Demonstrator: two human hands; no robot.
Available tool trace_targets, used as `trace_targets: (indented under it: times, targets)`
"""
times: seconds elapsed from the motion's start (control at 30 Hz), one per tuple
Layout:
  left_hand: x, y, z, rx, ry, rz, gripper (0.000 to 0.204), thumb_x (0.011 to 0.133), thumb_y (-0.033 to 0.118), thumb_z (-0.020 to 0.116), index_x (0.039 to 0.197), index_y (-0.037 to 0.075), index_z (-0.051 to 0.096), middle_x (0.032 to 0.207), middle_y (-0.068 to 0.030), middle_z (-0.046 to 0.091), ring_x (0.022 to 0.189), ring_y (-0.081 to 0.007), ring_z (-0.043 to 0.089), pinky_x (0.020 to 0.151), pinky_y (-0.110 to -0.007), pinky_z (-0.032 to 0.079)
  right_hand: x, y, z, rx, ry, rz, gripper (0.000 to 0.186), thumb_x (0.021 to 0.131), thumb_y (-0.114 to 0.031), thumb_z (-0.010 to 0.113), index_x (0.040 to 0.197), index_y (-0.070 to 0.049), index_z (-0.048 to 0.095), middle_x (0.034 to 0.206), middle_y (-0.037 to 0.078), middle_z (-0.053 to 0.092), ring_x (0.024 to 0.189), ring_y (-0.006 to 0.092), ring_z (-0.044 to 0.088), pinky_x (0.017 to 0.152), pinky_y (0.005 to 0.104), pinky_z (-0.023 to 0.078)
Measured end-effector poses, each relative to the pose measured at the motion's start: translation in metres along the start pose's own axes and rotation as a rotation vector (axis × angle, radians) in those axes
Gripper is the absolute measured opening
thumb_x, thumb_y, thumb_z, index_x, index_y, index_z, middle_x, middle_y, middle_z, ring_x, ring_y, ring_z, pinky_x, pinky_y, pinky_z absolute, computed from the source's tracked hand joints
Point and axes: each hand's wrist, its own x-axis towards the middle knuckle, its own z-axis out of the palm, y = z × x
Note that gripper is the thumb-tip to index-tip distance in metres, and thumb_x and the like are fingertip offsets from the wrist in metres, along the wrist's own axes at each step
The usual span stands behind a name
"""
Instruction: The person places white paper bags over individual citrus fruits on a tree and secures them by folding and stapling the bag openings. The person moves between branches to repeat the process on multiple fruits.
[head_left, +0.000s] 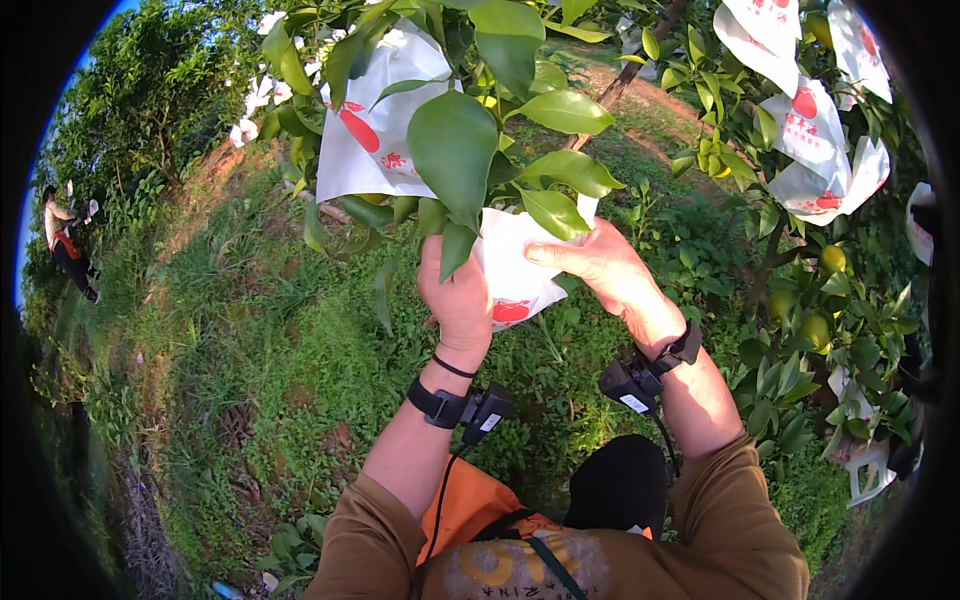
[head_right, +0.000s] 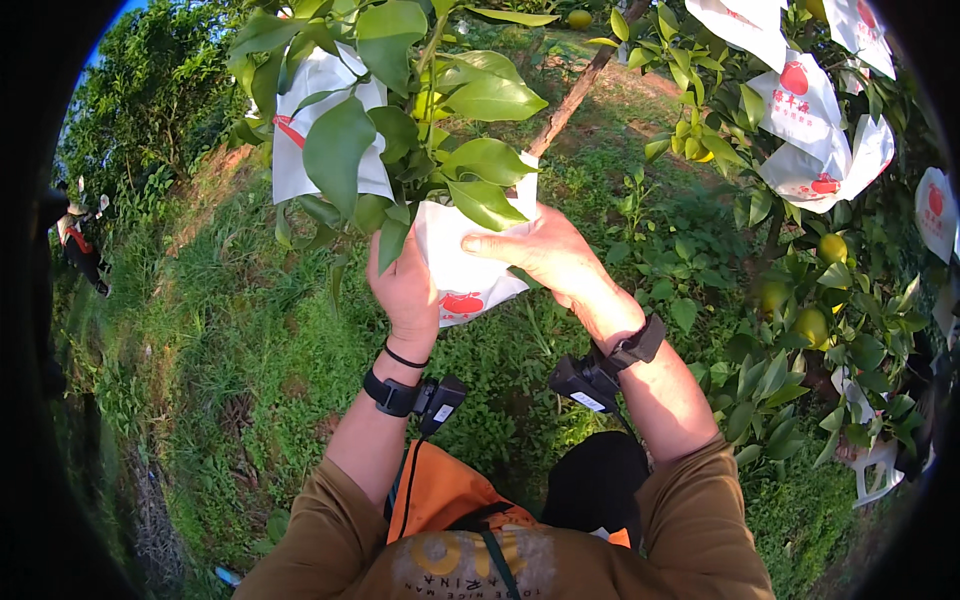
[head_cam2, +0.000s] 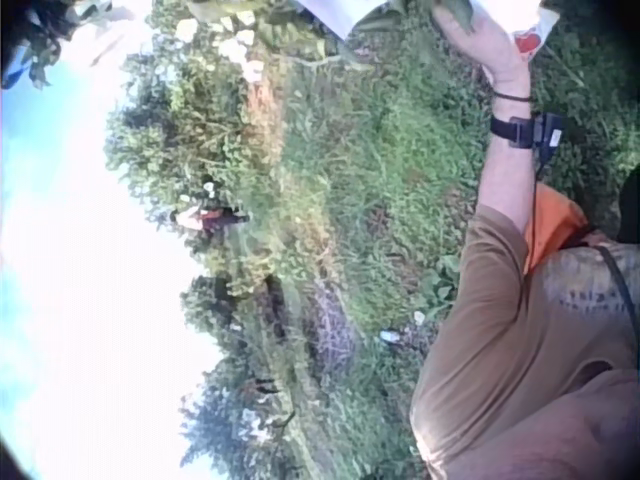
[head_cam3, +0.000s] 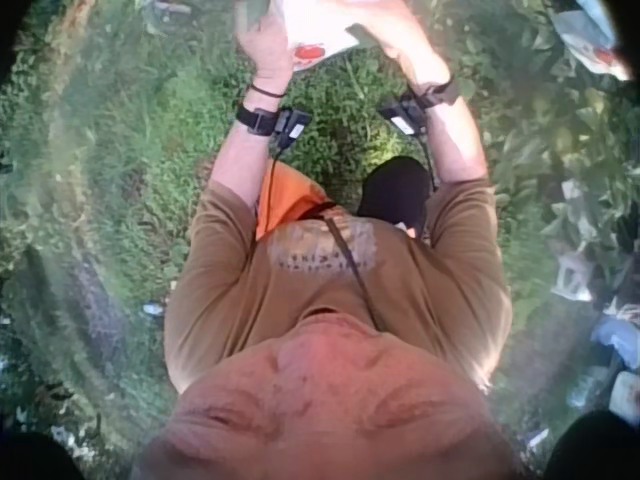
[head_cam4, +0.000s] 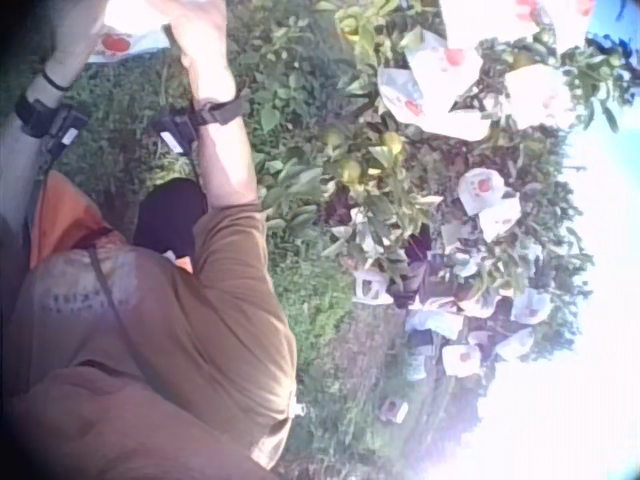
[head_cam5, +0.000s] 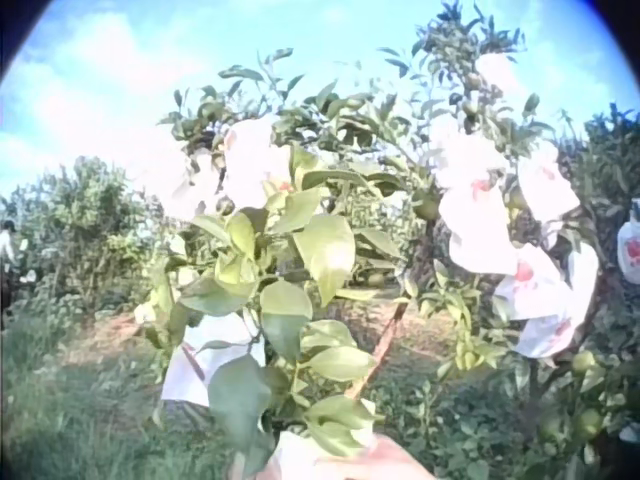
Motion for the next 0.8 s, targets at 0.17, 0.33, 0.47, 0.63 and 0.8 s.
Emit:
trace_targets:
  times: [0.17,0.33,0.47,0.63,0.8]
  targets:
    - [-0.005,-0.001,0.005,-0.009,0.003,0.051,0.014,0.095,0.011,0.051,0.093,-0.001,0.058,0.086,-0.0028,0.06,0.078,-0.008,0.051,0.071,-0.026,0.043,0.005,0.006,0.014,0.056,0.205,-0.025,0.037,0.076,-0.006,0.076,0.11,0.0,0.063,0.104,0.004,0.067,0.092,0.0125,0.062,0.085,0.0265,0.048]
    - [0.005,0.01,-0.004,0.008,-0.149,-0.185,0.016,0.095,0.011,0.049,0.096,-0.001,0.059,0.079,0.0017,0.058,0.069,-0.0053,0.05,0.062,-0.022,0.042,0.008,0.02,0.011,-0.661,0.335,-0.519,0.004,0.086,-0.001,0.06,0.089,0.002,0.061,0.083,0.005,0.064,0.07,0.0087,0.055,0.061,0.0262,0.045]
    - [0.01,0.021,-0.004,-0.071,-0.36,-0.279,0.019,0.092,0.012,0.058,0.1,-0.005,0.062,0.094,-0.0033,0.065,0.081,-0.0078,0.058,0.073,-0.023,0.047,0.019,0.02,0.005,-0.795,0.374,-0.642,0.009,0.077,0.006,0.056,0.083,0.002,0.062,0.077,0.017,0.062,0.074,0.0333,0.061,0.069,0.0364,0.049]
    - [0.015,0.024,-0.005,-0.021,-0.4,-0.353,0.021,0.085,0.009,0.067,0.102,-0.003,0.063,0.095,-0.0045,0.065,0.081,-0.0096,0.059,0.073,-0.024,0.048,0.022,0.023,0.007,-0.724,0.337,-0.628,0.017,0.077,0.002,0.062,0.094,0.002,0.064,0.082,0.017,0.064,0.074,0.0317,0.062,0.069,0.0352,0.049]
    - [0.016,0.01,-0.003,0.003,-0.291,-0.232,0.022,0.081,0.009,0.072,0.098,-0.002,0.064,0.089,-0.003,0.065,0.077,-0.0091,0.058,0.069,-0.024,0.048,0.017,0.029,-0.004,0.003,0.208,-0.223,0.021,0.092,-0.014,0.058,0.108,-0.001,0.064,0.098,0.004,0.067,0.085,0.0102,0.061,0.075,0.0259,0.05]
